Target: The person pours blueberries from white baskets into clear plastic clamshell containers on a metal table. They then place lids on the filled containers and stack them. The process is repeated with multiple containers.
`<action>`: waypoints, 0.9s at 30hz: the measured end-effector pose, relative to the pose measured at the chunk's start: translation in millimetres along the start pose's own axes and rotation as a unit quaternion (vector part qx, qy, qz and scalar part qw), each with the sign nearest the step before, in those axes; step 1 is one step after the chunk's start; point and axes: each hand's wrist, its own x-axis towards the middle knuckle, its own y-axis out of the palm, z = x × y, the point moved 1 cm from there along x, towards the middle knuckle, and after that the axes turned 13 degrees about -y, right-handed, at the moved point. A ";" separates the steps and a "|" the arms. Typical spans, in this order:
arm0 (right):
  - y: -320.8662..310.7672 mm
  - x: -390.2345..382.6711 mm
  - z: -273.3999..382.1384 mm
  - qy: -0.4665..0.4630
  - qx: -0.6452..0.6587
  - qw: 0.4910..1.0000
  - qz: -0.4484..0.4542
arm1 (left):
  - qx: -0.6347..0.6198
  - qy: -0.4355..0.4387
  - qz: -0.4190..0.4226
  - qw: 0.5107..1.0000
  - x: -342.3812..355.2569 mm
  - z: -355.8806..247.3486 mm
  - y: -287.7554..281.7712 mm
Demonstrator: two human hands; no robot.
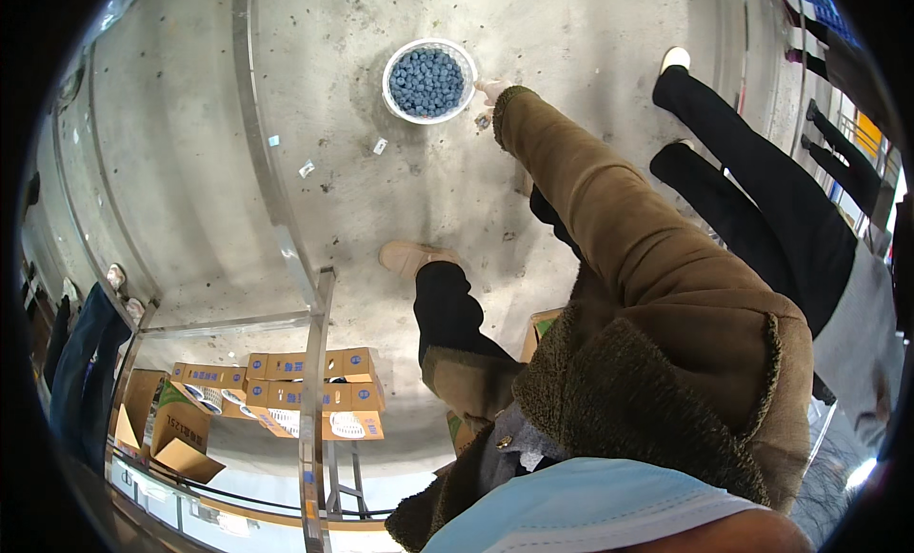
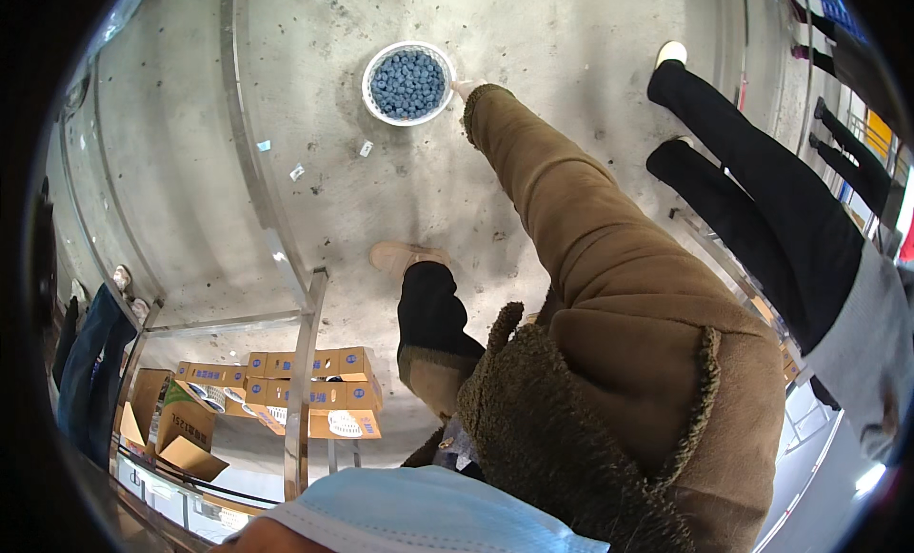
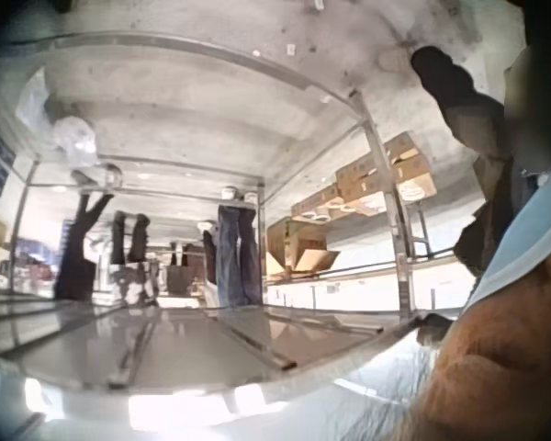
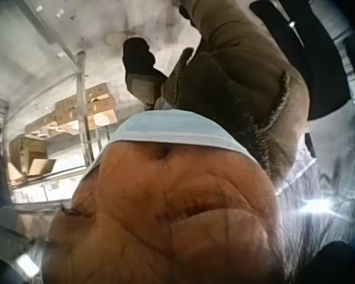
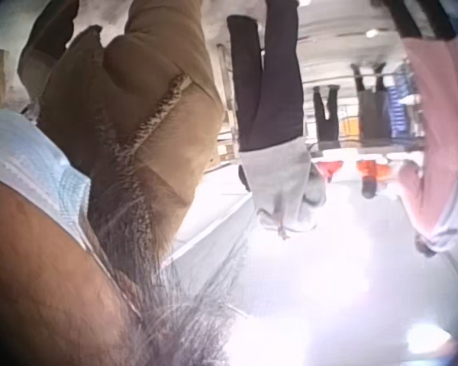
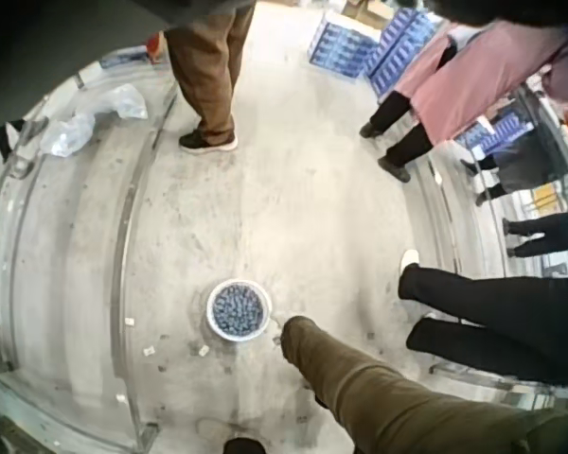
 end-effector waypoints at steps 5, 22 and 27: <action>36.0 77.2 -29.5 -0.025 0.160 0.986 0.032 | 0.015 -0.029 0.015 0.999 -5.8 -11.2 31.6; -59.6 -306.0 52.1 -0.155 0.316 0.927 0.128 | -0.119 -0.171 0.029 0.978 27.1 66.5 -117.4; -98.7 -450.9 119.1 -0.256 0.364 0.867 0.223 | -0.240 -0.298 0.055 0.922 57.3 92.1 -183.5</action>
